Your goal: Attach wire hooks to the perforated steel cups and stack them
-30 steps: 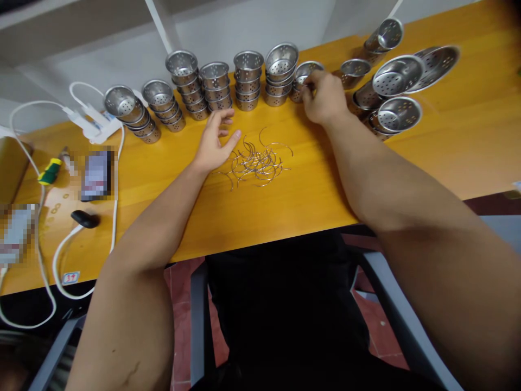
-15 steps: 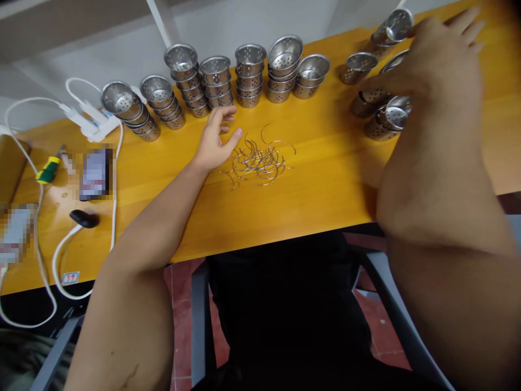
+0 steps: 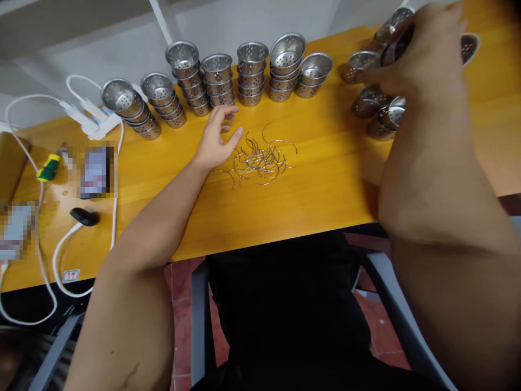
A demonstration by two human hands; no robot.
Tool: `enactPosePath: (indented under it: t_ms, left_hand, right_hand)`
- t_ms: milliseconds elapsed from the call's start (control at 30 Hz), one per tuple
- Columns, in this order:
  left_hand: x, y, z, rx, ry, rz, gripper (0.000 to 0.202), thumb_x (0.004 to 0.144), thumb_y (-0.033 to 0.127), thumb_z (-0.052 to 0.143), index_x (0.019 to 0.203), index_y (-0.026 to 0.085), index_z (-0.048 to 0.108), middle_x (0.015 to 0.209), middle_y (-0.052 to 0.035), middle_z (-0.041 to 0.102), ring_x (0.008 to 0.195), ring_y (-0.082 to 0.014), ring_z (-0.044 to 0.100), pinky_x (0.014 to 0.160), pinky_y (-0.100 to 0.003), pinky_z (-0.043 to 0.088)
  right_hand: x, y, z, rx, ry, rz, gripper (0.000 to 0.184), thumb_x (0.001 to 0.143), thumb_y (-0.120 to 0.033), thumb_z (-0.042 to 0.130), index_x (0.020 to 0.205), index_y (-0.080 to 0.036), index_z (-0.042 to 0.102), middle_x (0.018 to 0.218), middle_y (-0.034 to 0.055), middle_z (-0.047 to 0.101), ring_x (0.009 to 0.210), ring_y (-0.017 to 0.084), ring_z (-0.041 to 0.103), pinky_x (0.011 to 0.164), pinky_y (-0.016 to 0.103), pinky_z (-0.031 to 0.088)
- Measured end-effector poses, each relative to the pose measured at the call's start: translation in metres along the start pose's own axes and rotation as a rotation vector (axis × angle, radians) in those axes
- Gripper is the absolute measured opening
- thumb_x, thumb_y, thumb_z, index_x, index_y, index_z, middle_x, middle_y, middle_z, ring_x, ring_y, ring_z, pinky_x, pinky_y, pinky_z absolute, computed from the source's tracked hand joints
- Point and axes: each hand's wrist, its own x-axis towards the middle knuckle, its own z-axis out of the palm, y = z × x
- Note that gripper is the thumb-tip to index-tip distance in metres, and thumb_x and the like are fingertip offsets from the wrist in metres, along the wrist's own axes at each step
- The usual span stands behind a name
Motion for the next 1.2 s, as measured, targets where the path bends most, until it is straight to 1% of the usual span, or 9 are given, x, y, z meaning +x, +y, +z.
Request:
enactPosePath:
  t_ms: [67, 133, 200, 267, 400, 600, 833, 1067, 1200]
  left_hand:
    - [0.0, 0.002, 0.0, -0.027, 0.0, 0.001, 0.084, 0.11, 0.099, 0.071, 0.164, 0.034, 0.074, 0.163, -0.0162, 0.073, 0.147, -0.0377, 0.078, 0.122, -0.053, 0.068]
    - [0.001, 0.003, 0.001, -0.088, -0.002, -0.005, 0.085, 0.108, 0.099, 0.075, 0.165, 0.036, 0.073, 0.166, -0.0169, 0.072, 0.149, -0.039, 0.078, 0.123, -0.055, 0.07]
    - [0.003, 0.003, 0.005, -0.179, 0.004, -0.019, 0.087, 0.107, 0.099, 0.078, 0.169, 0.039, 0.068, 0.172, -0.0163, 0.071, 0.155, -0.0397, 0.077, 0.128, -0.058, 0.069]
    - [0.005, 0.005, 0.009, -0.265, 0.004, -0.034, 0.092, 0.104, 0.102, 0.08, 0.173, 0.045, 0.062, 0.179, -0.0139, 0.068, 0.165, -0.0398, 0.073, 0.137, -0.06, 0.066]
    - [0.009, 0.022, 0.015, -0.387, -0.104, -0.113, 0.105, 0.094, 0.112, 0.081, 0.173, 0.044, 0.062, 0.178, -0.0077, 0.07, 0.178, -0.0414, 0.066, 0.145, -0.064, 0.061]
    - [0.005, 0.052, 0.005, -0.648, -0.142, -0.273, 0.112, 0.073, 0.1, 0.106, 0.157, 0.032, 0.074, 0.157, -0.0103, 0.082, 0.159, -0.0433, 0.08, 0.134, -0.06, 0.07]
    - [-0.001, 0.052, -0.01, -0.694, -0.147, -0.365, 0.092, 0.082, 0.095, 0.096, 0.148, 0.035, 0.072, 0.151, -0.014, 0.083, 0.12, -0.0394, 0.091, 0.088, -0.053, 0.079]
    - [-0.002, 0.064, 0.001, -0.708, -0.164, -0.38, 0.091, 0.073, 0.085, 0.11, 0.14, 0.032, 0.079, 0.132, -0.0091, 0.084, 0.103, -0.0349, 0.091, 0.068, -0.042, 0.077]
    - [0.0, 0.06, 0.003, -0.658, -0.101, -0.386, 0.087, 0.083, 0.091, 0.103, 0.139, 0.03, 0.079, 0.139, -0.0119, 0.086, 0.116, -0.0381, 0.092, 0.078, -0.046, 0.081]
  right_hand:
    - [-0.004, -0.024, -0.003, 0.075, -0.017, -0.098, 0.097, 0.077, -0.014, 0.128, 0.16, -0.009, 0.078, 0.171, 0.022, 0.065, 0.161, 0.039, 0.065, 0.134, 0.048, 0.054]
    - [-0.015, -0.052, 0.003, 0.204, 0.01, -0.358, 0.098, 0.074, -0.004, 0.126, 0.158, -0.006, 0.076, 0.166, 0.0238, 0.067, 0.156, 0.038, 0.066, 0.135, 0.048, 0.053]
    - [-0.032, -0.082, 0.017, 0.401, -0.023, -0.663, 0.101, 0.078, -0.02, 0.128, 0.16, -0.01, 0.071, 0.159, 0.0224, 0.071, 0.151, 0.041, 0.067, 0.135, 0.054, 0.053]
    - [-0.056, -0.111, 0.033, 0.627, -0.141, -0.81, 0.105, 0.087, -0.036, 0.122, 0.171, -0.022, 0.061, 0.166, 0.0202, 0.069, 0.152, 0.045, 0.067, 0.138, 0.06, 0.053]
    - [-0.104, -0.152, 0.057, 0.738, -0.419, -0.707, 0.112, 0.09, -0.06, 0.114, 0.182, -0.045, 0.052, 0.18, 0.0113, 0.062, 0.166, 0.051, 0.061, 0.143, 0.072, 0.055]
    - [-0.122, -0.167, 0.062, 0.71, -0.363, -0.692, 0.124, 0.095, -0.072, 0.106, 0.195, -0.043, 0.039, 0.187, 0.0151, 0.051, 0.18, 0.053, 0.044, 0.143, 0.078, 0.056]
    - [-0.119, -0.16, 0.051, 0.709, -0.351, -0.551, 0.057, 0.121, -0.073, 0.077, 0.168, -0.042, 0.066, 0.163, 0.0137, 0.066, 0.14, 0.044, 0.074, 0.122, 0.07, 0.07]
    - [-0.113, -0.158, 0.059, 0.694, -0.341, -0.497, 0.046, 0.119, -0.074, 0.08, 0.15, -0.04, 0.073, 0.154, 0.013, 0.07, 0.131, 0.04, 0.075, 0.11, 0.058, 0.075]
    - [-0.113, -0.159, 0.053, 0.702, -0.321, -0.5, 0.041, 0.118, -0.073, 0.08, 0.139, -0.039, 0.077, 0.148, 0.0133, 0.073, 0.13, 0.041, 0.076, 0.113, 0.06, 0.074]
